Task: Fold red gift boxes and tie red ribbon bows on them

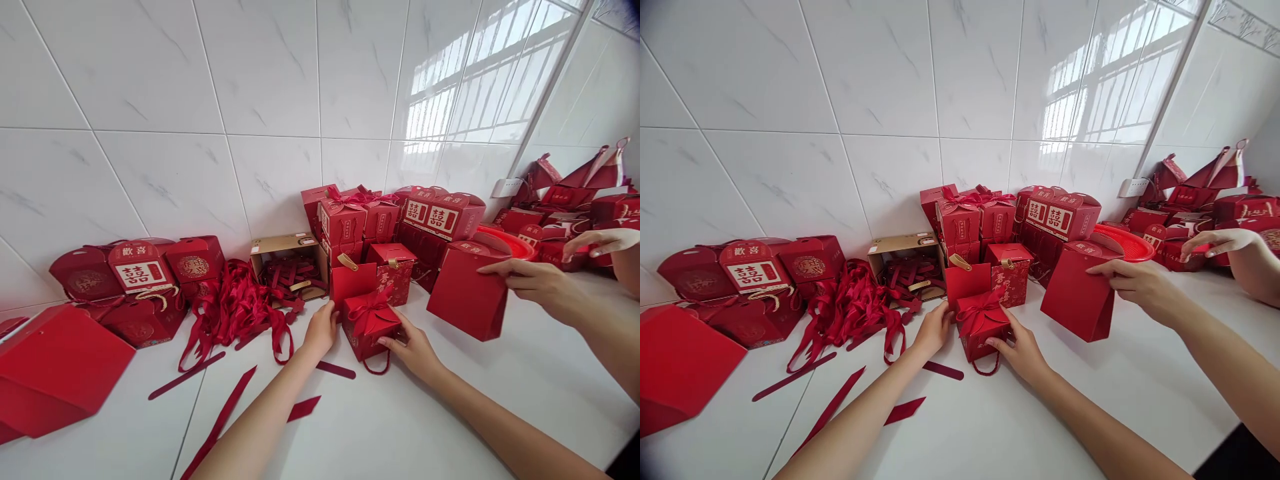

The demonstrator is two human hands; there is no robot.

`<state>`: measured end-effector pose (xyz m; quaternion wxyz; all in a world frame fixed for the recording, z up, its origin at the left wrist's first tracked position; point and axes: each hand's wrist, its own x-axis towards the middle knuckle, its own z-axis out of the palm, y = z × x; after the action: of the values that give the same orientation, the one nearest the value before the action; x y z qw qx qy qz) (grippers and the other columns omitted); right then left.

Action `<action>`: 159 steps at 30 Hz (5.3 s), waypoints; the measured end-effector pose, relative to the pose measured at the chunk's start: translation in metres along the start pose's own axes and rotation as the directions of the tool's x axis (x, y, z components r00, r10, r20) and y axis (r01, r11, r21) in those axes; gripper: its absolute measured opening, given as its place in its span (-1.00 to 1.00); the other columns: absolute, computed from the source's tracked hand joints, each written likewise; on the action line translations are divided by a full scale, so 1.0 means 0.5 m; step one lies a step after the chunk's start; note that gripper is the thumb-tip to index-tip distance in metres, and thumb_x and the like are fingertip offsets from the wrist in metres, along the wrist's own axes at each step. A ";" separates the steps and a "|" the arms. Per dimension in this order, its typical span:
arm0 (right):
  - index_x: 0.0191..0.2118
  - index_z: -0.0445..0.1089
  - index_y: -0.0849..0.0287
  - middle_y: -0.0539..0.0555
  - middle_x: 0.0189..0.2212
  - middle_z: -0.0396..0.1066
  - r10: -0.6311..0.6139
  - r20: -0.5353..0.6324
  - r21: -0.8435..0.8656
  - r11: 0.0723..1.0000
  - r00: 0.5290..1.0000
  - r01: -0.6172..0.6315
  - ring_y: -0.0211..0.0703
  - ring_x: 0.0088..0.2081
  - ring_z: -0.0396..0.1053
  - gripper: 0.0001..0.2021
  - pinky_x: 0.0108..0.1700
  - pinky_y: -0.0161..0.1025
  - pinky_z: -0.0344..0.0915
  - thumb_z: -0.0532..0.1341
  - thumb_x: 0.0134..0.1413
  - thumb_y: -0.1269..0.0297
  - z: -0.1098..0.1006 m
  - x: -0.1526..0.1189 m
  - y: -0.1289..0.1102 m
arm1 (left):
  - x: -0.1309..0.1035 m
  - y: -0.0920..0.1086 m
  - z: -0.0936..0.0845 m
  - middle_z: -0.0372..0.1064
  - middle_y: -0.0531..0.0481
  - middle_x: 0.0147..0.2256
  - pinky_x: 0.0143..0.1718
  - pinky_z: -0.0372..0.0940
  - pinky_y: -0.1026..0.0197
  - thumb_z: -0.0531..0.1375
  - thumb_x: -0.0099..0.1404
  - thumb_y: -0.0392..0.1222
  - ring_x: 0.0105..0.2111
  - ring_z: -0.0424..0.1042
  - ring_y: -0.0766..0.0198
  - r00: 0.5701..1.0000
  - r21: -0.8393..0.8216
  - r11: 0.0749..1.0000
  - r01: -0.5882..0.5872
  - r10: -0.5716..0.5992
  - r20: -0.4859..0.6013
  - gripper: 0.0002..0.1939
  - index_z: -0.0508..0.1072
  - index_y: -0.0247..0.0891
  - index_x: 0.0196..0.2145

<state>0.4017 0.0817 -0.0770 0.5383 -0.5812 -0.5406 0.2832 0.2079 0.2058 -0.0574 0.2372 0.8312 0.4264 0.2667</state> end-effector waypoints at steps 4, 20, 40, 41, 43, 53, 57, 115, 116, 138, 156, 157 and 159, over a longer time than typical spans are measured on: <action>0.33 0.03 0.10 0.16 0.07 0.40 0.013 -0.001 0.013 1.000 1.000 -0.013 0.00 0.01 0.42 -0.23 0.07 -0.05 0.39 0.30 0.05 0.06 0.006 -0.005 0.000 | 0.001 0.002 -0.002 0.39 -0.13 -0.02 -0.11 0.41 0.00 0.16 0.39 -0.11 -0.12 0.45 0.16 1.000 0.023 1.000 0.015 -0.015 0.008 -0.70 0.39 -0.27 0.02; 0.32 -0.03 -0.09 0.19 0.29 -0.09 -0.632 -0.281 -0.384 0.764 0.723 0.519 0.24 0.31 -0.03 -0.34 0.22 0.35 0.10 0.18 0.12 0.28 -0.014 -0.050 -0.020 | -0.157 -0.025 -0.246 0.47 -0.08 -0.19 -0.08 0.33 0.12 0.07 0.33 -0.18 -0.14 0.45 0.14 0.996 0.112 0.989 0.092 -0.090 -0.027 -0.81 0.44 -0.22 -0.16; -0.25 0.42 0.17 0.03 -0.40 0.43 0.348 0.702 0.362 0.576 0.621 -0.733 -0.33 -0.49 0.38 -0.53 -0.46 -0.38 0.27 0.26 -0.02 -0.19 0.364 -0.185 -0.209 | -0.470 -0.012 -0.262 0.47 0.01 -0.42 -0.30 0.23 0.16 0.01 0.35 -0.22 -0.41 0.42 0.18 0.991 0.220 0.973 0.072 -0.095 0.096 -0.83 0.36 -0.14 -0.38; -0.25 0.44 0.18 0.04 -0.38 0.44 0.361 0.677 0.422 0.523 0.641 -0.740 -0.34 -0.46 0.38 -0.56 -0.43 -0.39 0.29 0.33 -0.06 -0.12 0.364 -0.176 -0.217 | -0.474 -0.005 -0.265 0.48 0.01 -0.43 -0.30 0.22 0.17 0.03 0.35 -0.19 -0.43 0.41 0.18 0.991 0.209 0.975 0.073 -0.094 0.095 -0.83 0.38 -0.14 -0.37; -0.27 0.47 0.19 0.04 -0.36 0.46 0.362 0.642 0.506 0.461 0.675 -0.729 -0.33 -0.43 0.38 -0.60 -0.40 -0.39 0.31 0.42 -0.14 -0.01 0.359 -0.148 -0.231 | -0.480 0.004 -0.272 0.46 0.04 -0.48 -0.35 0.20 0.18 0.06 0.34 -0.16 -0.50 0.37 0.22 0.987 0.182 0.977 0.108 -0.128 0.102 -0.85 0.40 -0.13 -0.35; -0.46 0.46 0.10 -0.08 -0.69 0.19 0.017 0.146 0.667 0.737 0.989 -0.111 -0.32 -0.63 0.17 -0.80 -0.56 -0.34 0.24 0.26 0.07 0.12 0.194 0.057 -0.308 | -0.455 -0.058 -0.352 0.48 0.05 -0.42 -0.36 0.26 0.29 0.11 0.31 0.06 -0.41 0.42 0.25 0.965 0.094 0.966 0.241 -0.249 0.088 -0.68 0.48 -0.21 -0.40; -0.45 0.58 0.10 0.03 -0.58 0.46 -0.169 0.827 0.110 0.984 0.536 0.141 -0.21 -0.55 0.38 -0.86 -0.53 -0.31 0.28 0.33 0.02 0.19 0.105 0.023 -0.339 | -0.398 -0.091 -0.370 0.52 -0.02 -0.35 -0.29 0.32 0.21 -0.07 0.41 0.06 -0.33 0.47 0.17 0.954 0.130 0.946 0.296 -0.301 0.014 -0.54 0.51 -0.23 -0.35; -0.26 0.41 0.27 0.07 -0.25 0.44 0.098 0.414 -0.581 0.794 0.905 0.180 -0.19 -0.22 0.41 -0.93 -0.14 -0.15 0.39 0.22 0.20 0.38 0.273 0.074 -0.146 | -0.228 -0.215 -0.248 0.40 -0.10 -0.07 -0.14 0.40 0.03 0.17 0.37 -0.11 -0.14 0.44 0.17 0.904 0.287 0.866 0.409 -0.343 -0.255 -0.76 0.43 -0.30 -0.08; -0.31 0.41 0.26 0.07 -0.28 0.45 0.072 0.407 -0.547 0.817 0.911 0.180 -0.19 -0.24 0.41 -0.97 -0.14 -0.17 0.38 0.23 0.16 0.44 0.273 0.072 -0.153 | -0.223 -0.216 -0.248 0.41 -0.10 -0.07 -0.13 0.40 0.02 0.18 0.37 -0.10 -0.14 0.44 0.17 0.904 0.276 0.869 0.410 -0.346 -0.251 -0.75 0.43 -0.30 -0.07; -0.37 0.48 0.14 0.06 -0.32 0.43 0.091 0.379 0.401 0.881 0.921 -0.252 -0.17 -0.26 0.35 -0.71 -0.14 -0.19 0.29 0.45 -0.19 0.08 0.206 0.020 -0.316 | -0.307 0.087 -0.416 0.46 0.05 -0.38 -0.43 0.41 0.34 0.20 0.29 -0.30 -0.43 0.49 0.34 0.755 -0.109 0.973 -0.205 0.087 -0.650 -0.96 0.41 -0.19 -0.30; -0.29 0.45 0.24 -0.01 -0.46 0.45 0.108 0.781 0.506 0.469 0.615 -0.724 -0.39 -0.47 0.42 -0.80 -0.38 -0.45 0.35 0.41 0.01 0.28 0.255 0.002 -0.280 | -0.290 0.063 -0.398 0.46 0.01 -0.31 -0.20 0.49 0.24 0.17 0.33 -0.30 -0.29 0.54 0.28 0.831 -0.298 0.913 -0.278 0.073 -0.552 -0.98 0.37 -0.22 -0.29; -0.29 0.44 0.23 -0.01 -0.47 0.45 0.106 0.779 0.505 0.478 0.618 -0.718 -0.39 -0.48 0.42 -0.78 -0.39 -0.44 0.36 0.42 -0.01 0.27 0.254 0.001 -0.280 | -0.290 0.064 -0.400 0.46 0.01 -0.31 -0.22 0.49 0.25 0.17 0.32 -0.30 -0.31 0.54 0.29 0.831 -0.302 0.912 -0.277 0.069 -0.553 -0.98 0.37 -0.22 -0.29; -0.31 0.42 0.22 -0.03 -0.50 0.46 0.091 0.780 0.494 0.518 0.620 -0.698 -0.39 -0.50 0.41 -0.75 -0.40 -0.43 0.36 0.44 -0.04 0.24 0.251 -0.002 -0.280 | -0.292 0.066 -0.404 0.47 0.01 -0.32 -0.31 0.49 0.28 0.18 0.32 -0.28 -0.38 0.52 0.32 0.834 -0.318 0.907 -0.276 0.061 -0.548 -0.97 0.37 -0.22 -0.31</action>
<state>0.2416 0.0977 0.0207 0.4094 -0.2664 -0.3581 0.7958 0.0248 0.1003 0.0785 0.2445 0.6981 0.3377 0.5821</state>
